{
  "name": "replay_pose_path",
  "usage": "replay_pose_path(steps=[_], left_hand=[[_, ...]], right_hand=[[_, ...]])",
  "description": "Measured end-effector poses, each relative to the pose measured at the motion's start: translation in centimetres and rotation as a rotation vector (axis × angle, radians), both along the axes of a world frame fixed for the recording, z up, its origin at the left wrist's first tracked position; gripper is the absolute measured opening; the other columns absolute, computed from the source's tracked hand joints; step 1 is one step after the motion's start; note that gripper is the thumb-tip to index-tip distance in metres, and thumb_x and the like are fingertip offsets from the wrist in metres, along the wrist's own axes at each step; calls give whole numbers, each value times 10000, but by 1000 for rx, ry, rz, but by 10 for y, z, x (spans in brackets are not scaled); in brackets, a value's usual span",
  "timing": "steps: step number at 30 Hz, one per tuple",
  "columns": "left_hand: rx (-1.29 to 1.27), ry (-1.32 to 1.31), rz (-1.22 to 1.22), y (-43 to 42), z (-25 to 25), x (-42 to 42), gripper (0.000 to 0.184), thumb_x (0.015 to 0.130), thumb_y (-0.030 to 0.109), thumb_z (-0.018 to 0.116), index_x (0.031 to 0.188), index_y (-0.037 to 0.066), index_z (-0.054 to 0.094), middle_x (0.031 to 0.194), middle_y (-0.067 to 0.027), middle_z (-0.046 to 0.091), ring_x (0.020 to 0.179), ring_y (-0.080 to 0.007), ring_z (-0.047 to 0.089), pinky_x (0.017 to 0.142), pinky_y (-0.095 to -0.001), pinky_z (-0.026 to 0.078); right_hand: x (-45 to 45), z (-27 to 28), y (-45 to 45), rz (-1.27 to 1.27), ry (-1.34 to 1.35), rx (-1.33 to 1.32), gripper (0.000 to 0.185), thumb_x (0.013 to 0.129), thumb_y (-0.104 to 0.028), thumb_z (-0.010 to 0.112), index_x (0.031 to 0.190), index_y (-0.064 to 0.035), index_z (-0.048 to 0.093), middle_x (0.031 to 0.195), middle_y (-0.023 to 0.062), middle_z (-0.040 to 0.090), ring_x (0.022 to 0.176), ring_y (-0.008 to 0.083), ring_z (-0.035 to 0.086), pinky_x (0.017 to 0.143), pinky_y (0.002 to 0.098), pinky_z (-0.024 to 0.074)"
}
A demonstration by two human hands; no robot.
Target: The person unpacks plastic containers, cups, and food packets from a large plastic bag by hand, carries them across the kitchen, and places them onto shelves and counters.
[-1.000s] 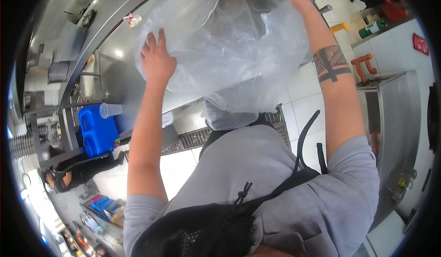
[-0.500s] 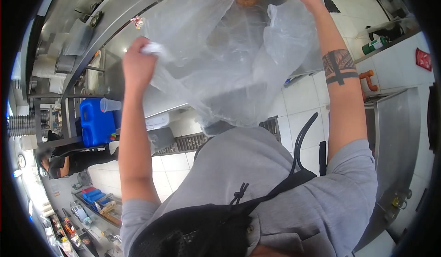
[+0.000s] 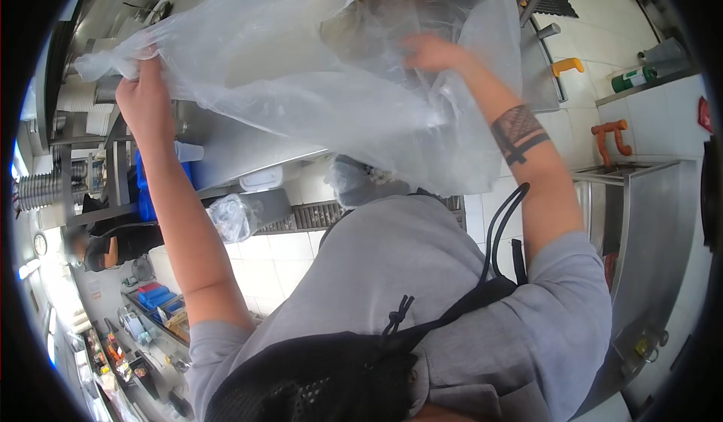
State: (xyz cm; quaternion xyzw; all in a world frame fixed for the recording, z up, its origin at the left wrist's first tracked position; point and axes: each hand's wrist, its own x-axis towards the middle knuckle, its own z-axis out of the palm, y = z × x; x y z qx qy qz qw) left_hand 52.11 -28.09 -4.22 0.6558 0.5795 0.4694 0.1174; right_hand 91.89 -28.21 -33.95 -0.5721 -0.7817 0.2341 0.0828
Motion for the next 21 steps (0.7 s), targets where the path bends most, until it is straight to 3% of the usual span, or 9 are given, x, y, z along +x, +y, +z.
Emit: replay_pose_path(steps=[2, 4, 6, 9, 10, 16, 18, 19, 21], left_hand=[[-4, -3, 27, -4, -1, 1, 397, 963, 303, 627, 1113, -57, 699, 990, -61, 696, 923, -137, 594, 840, -289, 458], [69, -6, -11, -8, -7, 2, 427, 938, 376, 686, 985, -47, 717, 818, 3, 635, 756, -81, 520, 690, -248, 422], [37, -4, 8, -8, -12, -4, 418, 938, 371, 690, 983, -43, 719, 823, 5, 636, 762, -81, 524, 696, -243, 422], [-17, -5, 45, -13, -13, -5, 389, 943, 326, 666, 1037, -48, 714, 902, -25, 666, 842, -106, 564, 776, -261, 438], [-36, -8, 56, -15, -12, -4, 379, 948, 286, 639, 1093, -58, 706, 975, -56, 695, 915, -132, 600, 851, -284, 455], [-65, -13, 94, -18, -15, -14, 370, 939, 322, 664, 969, -44, 704, 891, -25, 665, 842, -105, 572, 803, -264, 445], [-56, -72, 87, -11, -20, -17, 359, 930, 330, 690, 937, -29, 707, 846, -2, 648, 785, -82, 544, 736, -247, 425], [-42, -126, 73, -9, -22, -17, 352, 922, 337, 716, 905, -14, 711, 801, 21, 631, 727, -60, 517, 669, -230, 406], [-59, -136, 63, -6, -22, -13, 339, 919, 327, 715, 887, -10, 705, 794, 22, 628, 721, -59, 515, 664, -229, 401]], right_hand=[[-36, -26, 6, 17, -31, -24, 589, 941, -368, 581, 1442, -66, 506, 1538, 168, 438, 1454, 336, 352, 1205, 450, 260], [-63, -49, 11, 35, -63, -53, 575, 942, -333, 572, 1447, -69, 495, 1559, 158, 409, 1475, 331, 315, 1211, 474, 238], [-80, -61, 15, -54, -95, 68, 542, 908, -244, 576, 1418, -74, 511, 1523, 120, 444, 1467, 345, 328, 1185, 580, 251], [-95, -68, 32, -58, -238, 67, 552, 896, -207, 566, 1429, -79, 503, 1523, 112, 449, 1466, 337, 334, 1176, 627, 224], [-98, -70, 33, -45, -238, 63, 552, 896, -207, 566, 1429, -79, 503, 1523, 112, 449, 1466, 337, 334, 1176, 627, 224], [-84, -53, 17, -185, -140, 96, 564, 852, -114, 546, 1415, -86, 515, 1490, 114, 499, 1437, 341, 373, 1154, 627, 248], [-61, -47, 18, -390, 334, -31, 564, 891, -103, 540, 1448, -53, 460, 1444, 122, 550, 1383, 336, 450, 1140, 534, 332], [-55, -44, 16, -394, 328, -32, 564, 891, -103, 540, 1448, -53, 460, 1444, 122, 550, 1383, 336, 450, 1140, 534, 332], [-43, -41, 9, -815, 1433, -225, 509, 951, -74, 511, 1447, -22, 415, 1427, 150, 560, 1333, 328, 505, 1106, 462, 400]])
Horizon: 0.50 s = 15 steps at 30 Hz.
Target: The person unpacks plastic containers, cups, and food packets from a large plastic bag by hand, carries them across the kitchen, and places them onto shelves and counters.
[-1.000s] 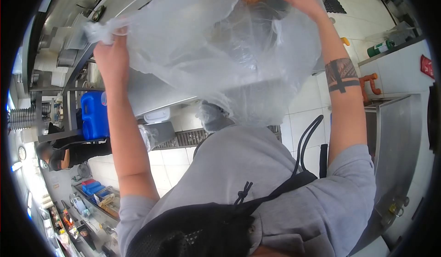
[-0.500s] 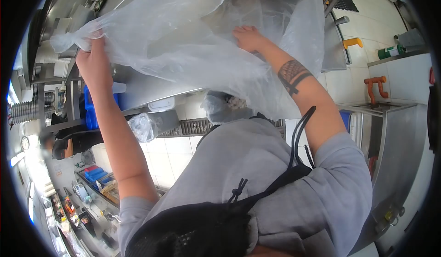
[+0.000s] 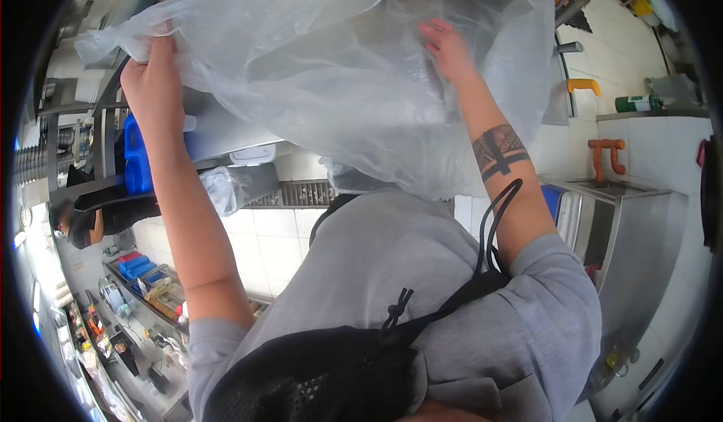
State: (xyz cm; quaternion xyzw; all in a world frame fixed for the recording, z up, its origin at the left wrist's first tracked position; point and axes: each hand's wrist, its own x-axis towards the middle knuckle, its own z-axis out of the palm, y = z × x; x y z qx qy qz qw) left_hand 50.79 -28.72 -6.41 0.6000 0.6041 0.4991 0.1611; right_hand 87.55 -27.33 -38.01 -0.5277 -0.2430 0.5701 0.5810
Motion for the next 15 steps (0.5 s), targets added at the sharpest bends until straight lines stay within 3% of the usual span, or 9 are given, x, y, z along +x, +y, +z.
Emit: replay_pose_path(steps=[1, 3, 4, 6, 8, 10, 12, 15], left_hand=[[-13, -5, -7, 1, 0, 4, 327, 915, 317, 714, 868, -6, 700, 787, 23, 625, 716, -58, 513, 659, -228, 397], [-1, -24, -33, 4, -3, 11, 327, 913, 317, 716, 857, -4, 695, 786, 23, 624, 713, -57, 510, 654, -229, 395], [15, -36, -48, 6, -5, 14, 328, 910, 318, 719, 846, -3, 690, 785, 22, 623, 710, -57, 506, 649, -230, 393], [22, -68, -70, 10, -8, 21, 336, 908, 324, 722, 833, -1, 682, 777, 25, 617, 701, -55, 498, 639, -229, 386], [27, -97, -86, 12, -9, 24, 344, 907, 330, 725, 821, 1, 674, 770, 27, 612, 691, -53, 490, 628, -229, 380], [-39, 19, -61, 14, -8, 21, 411, 921, 376, 705, 947, -34, 708, 860, -19, 658, 790, -94, 559, 736, -247, 439], [-21, 1, -49, 18, -5, 20, 419, 919, 385, 706, 945, -33, 711, 866, -23, 660, 794, -96, 559, 740, -249, 439], [11, -29, -49, 16, 9, 17, 443, 915, 411, 709, 946, -32, 716, 883, -27, 668, 806, -101, 563, 759, -254, 439]], right_hand=[[8, 2, -4, -10, -6, -4, 509, 951, -74, 511, 1447, -22, 415, 1427, 150, 560, 1333, 328, 505, 1106, 462, 400], [24, 3, -10, -4, 383, 38, 456, 988, -65, 510, 1427, -13, 400, 1404, 171, 567, 1301, 307, 536, 1069, 451, 438], [28, 3, -13, -13, 377, 38, 456, 988, -65, 510, 1427, -13, 400, 1404, 171, 567, 1301, 307, 536, 1069, 451, 438], [28, 8, -20, -4, 451, 13, 507, 944, -71, 594, 1410, 4, 411, 1268, 158, 637, 1128, 242, 585, 1046, 397, 430], [26, 7, -25, -14, 349, -21, 463, 944, -78, 613, 1375, -15, 453, 1259, 141, 638, 1116, 233, 596, 1024, 388, 460], [27, 3, -28, -19, 249, -54, 420, 945, -85, 631, 1339, -33, 494, 1251, 123, 639, 1105, 224, 608, 1001, 378, 490], [33, -3, -28, -14, 115, -77, 334, 930, -95, 658, 1247, -42, 567, 1084, 61, 667, 944, 162, 612, 898, 341, 525], [41, 7, -23, 3, -30, -41, 273, 920, -135, 687, 1167, -54, 605, 976, 30, 657, 867, 123, 605, 812, 320, 531]])
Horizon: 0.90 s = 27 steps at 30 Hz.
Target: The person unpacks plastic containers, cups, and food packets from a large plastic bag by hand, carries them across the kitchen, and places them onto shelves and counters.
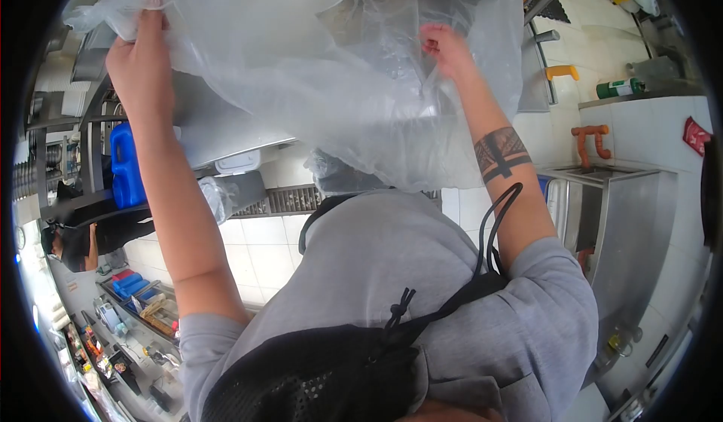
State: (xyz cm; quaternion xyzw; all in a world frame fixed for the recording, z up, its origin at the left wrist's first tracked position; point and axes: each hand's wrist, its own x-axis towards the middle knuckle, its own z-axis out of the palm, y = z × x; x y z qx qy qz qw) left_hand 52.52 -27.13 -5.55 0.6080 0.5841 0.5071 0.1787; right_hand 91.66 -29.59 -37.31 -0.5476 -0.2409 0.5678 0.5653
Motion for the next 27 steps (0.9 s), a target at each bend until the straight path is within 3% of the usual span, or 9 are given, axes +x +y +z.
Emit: replay_pose_path(steps=[2, 5, 7, 12, 14, 17, 19, 24, 27], left_hand=[[27, -15, -14, -3, 11, 0, 460, 913, 427, 711, 949, -32, 719, 894, -28, 674, 814, -104, 568, 775, -255, 440], [156, 27, -25, -7, 36, -1, 424, 921, 432, 701, 911, 9, 730, 811, -3, 665, 731, -72, 534, 686, -241, 431], [128, 38, 24, -10, 53, -1, 471, 931, 442, 689, 1013, -19, 737, 941, -32, 697, 879, -122, 602, 851, -265, 445], [174, -8, -236, 10, 72, -29, 417, 974, 394, 637, 1083, 5, 741, 968, -20, 705, 926, -126, 601, 877, -277, 448], [189, 40, -268, -1, 68, -30, 408, 984, 381, 621, 1112, 10, 736, 980, -13, 709, 948, -126, 603, 889, -280, 451], [371, 110, -645, -19, 71, -10, 371, 963, 214, 601, 1237, -35, 629, 1190, -169, 676, 996, -264, 658, 869, -378, 508], [198, -295, -567, -5, 78, 4, 380, 1045, 235, 524, 1241, -82, 601, 1125, -152, 705, 921, -194, 695, 826, -306, 539], [241, -350, -698, -16, 82, 19, 391, 1075, 227, 472, 1295, -83, 564, 1175, -162, 688, 1035, -223, 685, 906, -332, 544], [300, -365, -592, -14, 74, 28, 404, 1083, 224, 454, 1324, -87, 545, 1227, -157, 667, 1077, -228, 675, 929, -346, 545]], right_hand=[[3, 24, 2, -18, -13, 37, 276, 914, -159, 698, 1151, -49, 610, 934, 23, 644, 821, 111, 591, 780, 312, 527], [-1, 73, 13, -57, -6, 128, 267, 923, -205, 698, 1123, -48, 615, 899, 20, 635, 781, 106, 583, 752, 301, 523], [-7, 108, 10, -96, 6, 158, 256, 938, -227, 687, 1110, -53, 615, 908, 24, 638, 786, 112, 590, 756, 298, 523], [-26, 166, 13, -73, -23, 312, 280, 1009, -291, 597, 1124, -36, 593, 957, 61, 654, 859, 168, 630, 841, 344, 553], [-29, 163, 23, -30, -27, 275, 273, 1018, -287, 577, 1118, -34, 598, 968, 70, 654, 874, 179, 633, 852, 356, 558], [-26, 137, 59, 62, 13, 197, 265, 1025, -277, 554, 1108, -31, 608, 1000, 87, 656, 897, 201, 640, 866, 377, 565], [-29, 120, 84, 127, 52, 146, 262, 1024, -271, 551, 1103, -29, 612, 1021, 95, 658, 905, 211, 643, 870, 386, 568], [-35, 68, 174, 70, 102, -33, 271, 1009, -262, 581, 1102, -9, 609, 1009, 111, 649, 840, 240, 642, 823, 442, 599], [-39, 42, 218, 9, 192, -56, 273, 1006, -261, 581, 1100, -5, 604, 1008, 112, 645, 832, 242, 640, 821, 447, 601]])
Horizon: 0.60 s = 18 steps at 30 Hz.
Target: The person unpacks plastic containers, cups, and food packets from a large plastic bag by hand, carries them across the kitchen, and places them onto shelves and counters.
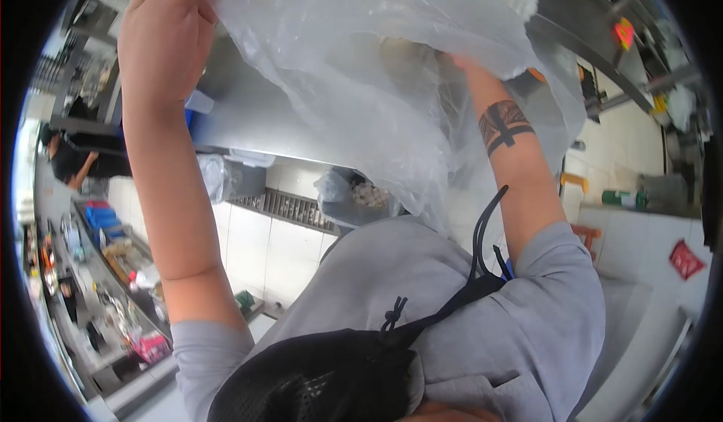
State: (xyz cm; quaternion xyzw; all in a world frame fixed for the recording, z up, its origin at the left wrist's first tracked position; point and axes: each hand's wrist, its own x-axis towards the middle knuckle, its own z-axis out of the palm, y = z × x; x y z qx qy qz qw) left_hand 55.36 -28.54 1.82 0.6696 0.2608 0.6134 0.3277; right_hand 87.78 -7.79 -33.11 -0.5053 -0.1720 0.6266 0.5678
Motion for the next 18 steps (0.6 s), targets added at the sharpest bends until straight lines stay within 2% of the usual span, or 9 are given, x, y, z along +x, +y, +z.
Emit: replay_pose_path(steps=[6, 9, 18], left_hand=[[28, 120, 223, -8, -2, -1, 422, 1087, 239, 441, 1348, -79, 539, 1279, -144, 647, 1139, -222, 647, 986, -351, 519], [-59, 163, 130, -11, 1, -4, 427, 1093, 244, 422, 1353, -73, 539, 1288, -143, 643, 1157, -216, 637, 1001, -346, 509], [-32, 278, 164, -8, 0, -1, 446, 1099, 276, 395, 1353, -63, 533, 1243, -142, 658, 1098, -215, 665, 959, -338, 547]], right_hand=[[-9, -28, 40, 25, 129, 12, 279, 1000, -258, 580, 1097, 4, 595, 1005, 114, 637, 817, 244, 635, 819, 457, 605], [-9, -25, 43, 39, 156, 13, 282, 997, -257, 580, 1095, 8, 590, 1004, 115, 632, 809, 245, 633, 817, 462, 606], [2, -23, 37, 38, 206, 45, 292, 989, -253, 579, 1090, 21, 575, 1000, 118, 620, 785, 249, 626, 814, 477, 611]])
